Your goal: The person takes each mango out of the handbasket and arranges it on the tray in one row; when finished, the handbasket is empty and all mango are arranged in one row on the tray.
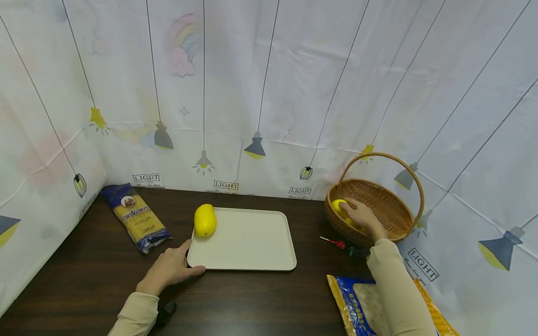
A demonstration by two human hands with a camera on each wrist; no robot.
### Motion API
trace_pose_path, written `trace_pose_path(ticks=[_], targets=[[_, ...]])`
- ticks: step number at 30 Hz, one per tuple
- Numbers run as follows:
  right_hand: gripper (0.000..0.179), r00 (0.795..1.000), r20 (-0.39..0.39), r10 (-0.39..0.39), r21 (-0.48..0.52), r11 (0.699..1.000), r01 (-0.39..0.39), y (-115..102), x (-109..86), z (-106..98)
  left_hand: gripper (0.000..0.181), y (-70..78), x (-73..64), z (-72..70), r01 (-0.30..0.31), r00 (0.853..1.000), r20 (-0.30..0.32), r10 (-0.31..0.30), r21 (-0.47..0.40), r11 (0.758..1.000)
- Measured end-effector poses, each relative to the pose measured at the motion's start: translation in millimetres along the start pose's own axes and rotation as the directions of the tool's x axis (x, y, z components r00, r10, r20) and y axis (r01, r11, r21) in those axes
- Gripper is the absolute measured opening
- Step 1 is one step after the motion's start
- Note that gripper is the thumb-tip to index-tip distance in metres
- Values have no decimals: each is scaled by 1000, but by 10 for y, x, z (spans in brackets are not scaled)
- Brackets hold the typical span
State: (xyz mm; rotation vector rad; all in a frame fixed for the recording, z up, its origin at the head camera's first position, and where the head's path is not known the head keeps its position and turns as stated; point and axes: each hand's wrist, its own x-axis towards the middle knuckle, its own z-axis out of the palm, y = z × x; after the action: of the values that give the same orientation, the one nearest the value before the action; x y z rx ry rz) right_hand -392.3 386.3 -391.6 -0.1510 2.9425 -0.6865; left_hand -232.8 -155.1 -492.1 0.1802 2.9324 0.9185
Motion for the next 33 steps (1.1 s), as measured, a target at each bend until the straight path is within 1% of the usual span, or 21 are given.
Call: trace_pose_path(ticks=[7,10,13,16,18,20,22,26,30,33], targets=[[77,1000,17,-1,55,999,0,-41,-57,-55,91,12,-32,-9,7,1000,13,-6,-11,1000],[78,1000,-3,-2,58,998,2,-73,-80,-92,90,13,-41,-9,1,1000,9,-1,-13,1000],[79,999,-42,-5,38,999,6,-128,-117,-135,90,9,-33,-4,2,1000,5,-2,-8,1000],[79,998,-70,-6,55,998,10,-182,-161,-185,90,4,-18,3,2,1000,1,-2,-1,1000],[78,996,-89,-19,45,999,23,-218,-194,-224,90,0,-8,8,1,1000,-1,-1,-2,1000],[77,995,-99,-32,61,997,38,-257,-228,-267,89,0,-4,10,-2,1000,-2,2,-2,1000],[77,992,-115,-48,56,997,55,-313,-262,-309,89,-2,-2,11,-1,1000,-1,1,-3,1000],[78,989,-131,-66,98,992,79,-439,-313,-366,90,1,-12,1,-2,1000,6,2,4,1000],[76,985,-143,-100,149,981,121,-558,-329,-361,91,8,-22,-12,-10,1000,1,10,8,1000],[74,981,-150,-122,183,972,149,-652,-329,-318,91,9,-22,-13,-19,1000,-9,19,8,1000]])
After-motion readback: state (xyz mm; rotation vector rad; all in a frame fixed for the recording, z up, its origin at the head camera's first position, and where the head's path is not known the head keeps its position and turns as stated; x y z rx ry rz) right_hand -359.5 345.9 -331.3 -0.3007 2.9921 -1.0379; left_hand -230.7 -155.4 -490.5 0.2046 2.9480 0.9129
